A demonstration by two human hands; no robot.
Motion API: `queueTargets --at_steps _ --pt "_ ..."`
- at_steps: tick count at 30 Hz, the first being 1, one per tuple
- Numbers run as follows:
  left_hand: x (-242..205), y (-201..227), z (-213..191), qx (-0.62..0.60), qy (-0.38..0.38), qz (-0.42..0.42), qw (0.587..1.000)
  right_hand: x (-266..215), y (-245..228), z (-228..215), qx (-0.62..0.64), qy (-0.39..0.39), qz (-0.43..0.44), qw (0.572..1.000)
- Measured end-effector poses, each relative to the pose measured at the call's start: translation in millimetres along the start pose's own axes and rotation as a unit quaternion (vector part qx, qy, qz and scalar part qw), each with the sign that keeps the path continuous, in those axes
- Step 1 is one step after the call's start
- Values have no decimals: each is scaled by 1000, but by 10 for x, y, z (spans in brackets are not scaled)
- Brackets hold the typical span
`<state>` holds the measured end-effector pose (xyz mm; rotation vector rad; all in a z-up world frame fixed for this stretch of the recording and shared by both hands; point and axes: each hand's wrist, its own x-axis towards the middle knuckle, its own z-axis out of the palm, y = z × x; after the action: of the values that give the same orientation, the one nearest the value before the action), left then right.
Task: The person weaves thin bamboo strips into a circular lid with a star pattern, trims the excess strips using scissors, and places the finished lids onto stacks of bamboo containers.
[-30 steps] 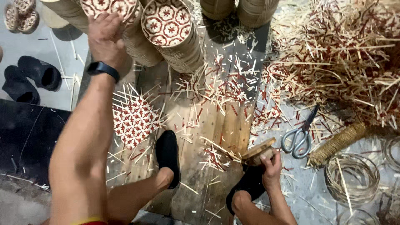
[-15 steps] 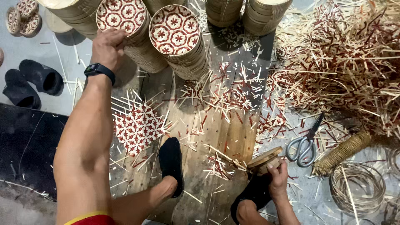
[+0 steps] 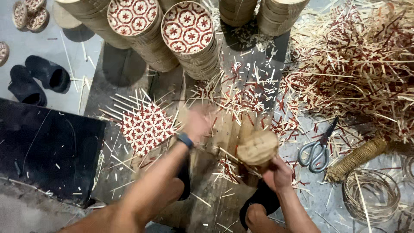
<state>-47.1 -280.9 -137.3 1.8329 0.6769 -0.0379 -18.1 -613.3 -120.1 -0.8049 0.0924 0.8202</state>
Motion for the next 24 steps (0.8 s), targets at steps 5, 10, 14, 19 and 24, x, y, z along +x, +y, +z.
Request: queueTargets --at_steps 5,10,14,19,24 --pt "-591 -595 1312 -287 42 -179 940 308 36 104 -91 108 123 982" --pt "-501 -860 1004 -168 96 -57 979 283 235 36 -341 171 115 917" --pt "-379 -1216 -255 403 141 -2 905 199 376 -19 -336 246 191 889" --pt "-622 -1559 -1296 472 75 -79 875 91 460 -218 -301 213 136 919" --pt "-739 -1161 -1486 453 92 18 886 69 518 -403 -307 218 100 921"
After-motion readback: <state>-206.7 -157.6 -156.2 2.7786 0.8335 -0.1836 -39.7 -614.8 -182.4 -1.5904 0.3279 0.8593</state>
